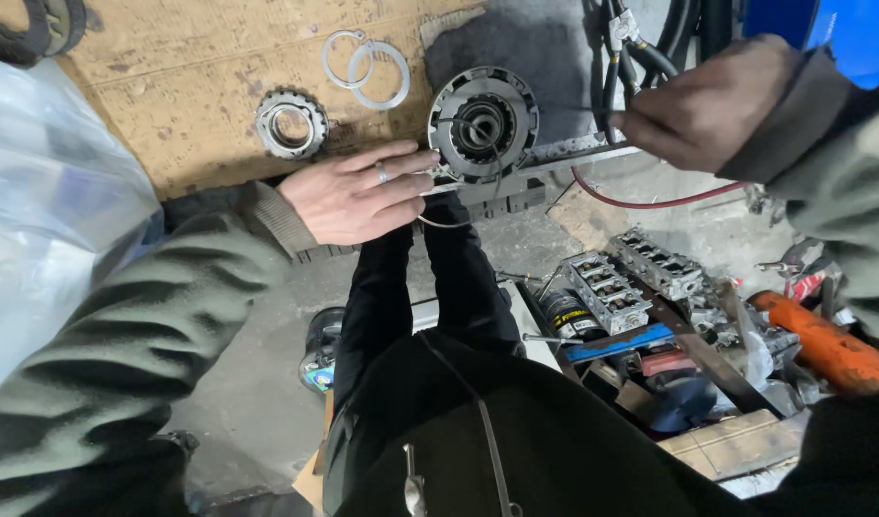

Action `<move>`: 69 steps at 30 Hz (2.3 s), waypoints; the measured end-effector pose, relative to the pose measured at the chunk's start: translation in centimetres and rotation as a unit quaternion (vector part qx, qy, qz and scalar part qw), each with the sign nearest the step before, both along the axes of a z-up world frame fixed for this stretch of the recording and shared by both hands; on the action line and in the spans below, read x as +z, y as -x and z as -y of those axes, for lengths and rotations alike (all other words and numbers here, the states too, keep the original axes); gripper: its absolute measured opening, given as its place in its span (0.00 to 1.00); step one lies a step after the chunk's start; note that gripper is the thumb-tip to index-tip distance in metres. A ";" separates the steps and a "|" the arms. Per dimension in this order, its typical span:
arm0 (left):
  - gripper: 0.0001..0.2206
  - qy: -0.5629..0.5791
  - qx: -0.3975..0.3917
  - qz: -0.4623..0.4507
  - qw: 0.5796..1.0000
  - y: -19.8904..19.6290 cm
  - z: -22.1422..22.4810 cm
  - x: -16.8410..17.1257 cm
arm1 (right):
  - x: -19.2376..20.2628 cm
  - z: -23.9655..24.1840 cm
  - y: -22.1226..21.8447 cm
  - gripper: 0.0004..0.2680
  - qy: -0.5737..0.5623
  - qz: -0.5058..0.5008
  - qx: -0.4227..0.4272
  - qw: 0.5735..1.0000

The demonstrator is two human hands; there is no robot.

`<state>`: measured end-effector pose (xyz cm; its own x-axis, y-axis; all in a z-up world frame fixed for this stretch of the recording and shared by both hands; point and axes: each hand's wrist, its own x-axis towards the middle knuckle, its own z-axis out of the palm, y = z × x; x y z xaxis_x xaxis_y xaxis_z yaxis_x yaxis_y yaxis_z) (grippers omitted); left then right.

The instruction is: The person works at a workbench rebuilding a motorcycle clutch assembly. They pick up small clutch components, use a long punch to press and seat parts into the clutch hub, stack friction and steel plates onto the hub, and fit the pressure plate and retaining rings, pressing parts down by hand to seat them.

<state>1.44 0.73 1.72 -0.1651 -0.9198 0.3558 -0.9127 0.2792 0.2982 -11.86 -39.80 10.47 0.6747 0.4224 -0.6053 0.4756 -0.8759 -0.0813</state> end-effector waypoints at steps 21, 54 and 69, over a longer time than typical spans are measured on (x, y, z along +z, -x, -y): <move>0.15 -0.013 0.551 0.048 0.833 -4.4 -0.9 -0.9 | -5.3 -10.0 1.8 0.09 -0.228 0.305 -0.332 0.863; 0.10 -0.126 0.467 -0.372 0.792 4.1 5.7 1.1 | -8.0 -17.6 1.2 0.50 -0.238 0.258 -0.403 0.845; 0.29 0.003 0.349 -0.433 0.831 4.6 5.5 3.3 | -7.3 -15.2 1.5 0.42 -0.460 0.209 -0.475 0.720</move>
